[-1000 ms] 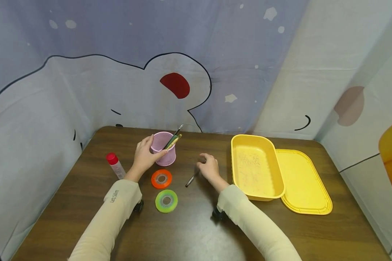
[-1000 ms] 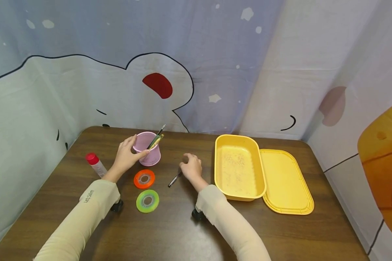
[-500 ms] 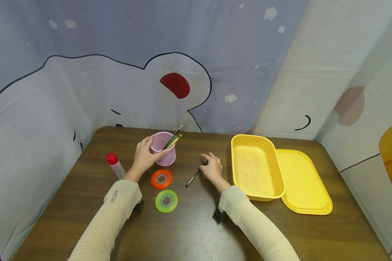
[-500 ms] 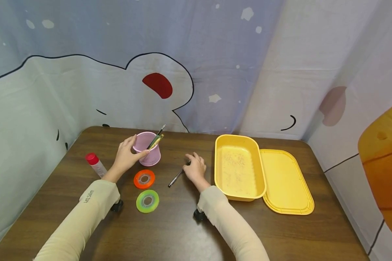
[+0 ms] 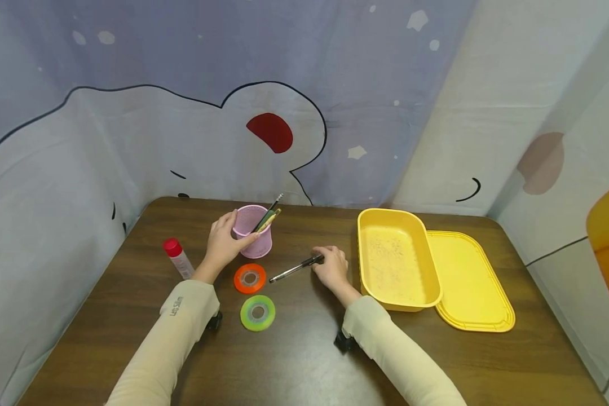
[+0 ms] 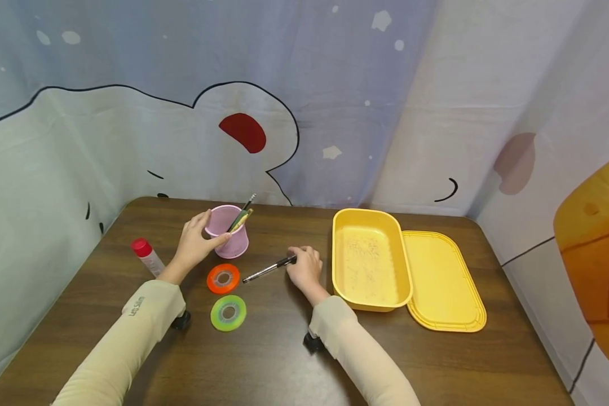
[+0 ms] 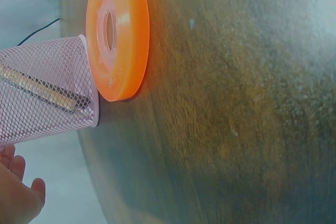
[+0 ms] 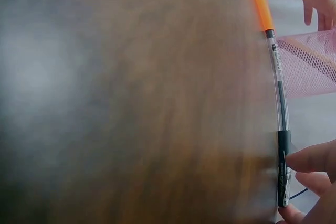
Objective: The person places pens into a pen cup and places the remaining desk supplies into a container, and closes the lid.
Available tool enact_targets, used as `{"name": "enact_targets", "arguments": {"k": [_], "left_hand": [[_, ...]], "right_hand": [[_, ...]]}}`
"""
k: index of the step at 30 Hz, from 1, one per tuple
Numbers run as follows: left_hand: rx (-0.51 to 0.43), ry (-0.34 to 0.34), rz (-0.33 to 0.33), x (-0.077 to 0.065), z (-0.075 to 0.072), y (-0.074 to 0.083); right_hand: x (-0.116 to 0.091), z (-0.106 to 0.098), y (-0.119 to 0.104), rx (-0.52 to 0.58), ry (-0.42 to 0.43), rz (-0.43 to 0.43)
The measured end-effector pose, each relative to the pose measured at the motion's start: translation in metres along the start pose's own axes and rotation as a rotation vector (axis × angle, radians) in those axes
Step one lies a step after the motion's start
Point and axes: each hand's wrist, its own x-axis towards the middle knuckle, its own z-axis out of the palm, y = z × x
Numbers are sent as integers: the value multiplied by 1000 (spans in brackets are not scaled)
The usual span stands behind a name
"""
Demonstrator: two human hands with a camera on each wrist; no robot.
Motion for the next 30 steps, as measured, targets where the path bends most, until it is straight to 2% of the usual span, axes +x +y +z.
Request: {"name": "enact_targets", "arguments": {"k": [14, 22, 30], "left_hand": [[-5, -2, 1, 1, 1, -1], [-8, -6, -4, 0, 0, -1], [-6, -2, -2, 1, 1, -1]], "right_hand": [[-12, -10, 0, -173, -98, -52], [-18, -17, 3, -165, -164, -157], [-21, -22, 6, -163, -238, -176]]}}
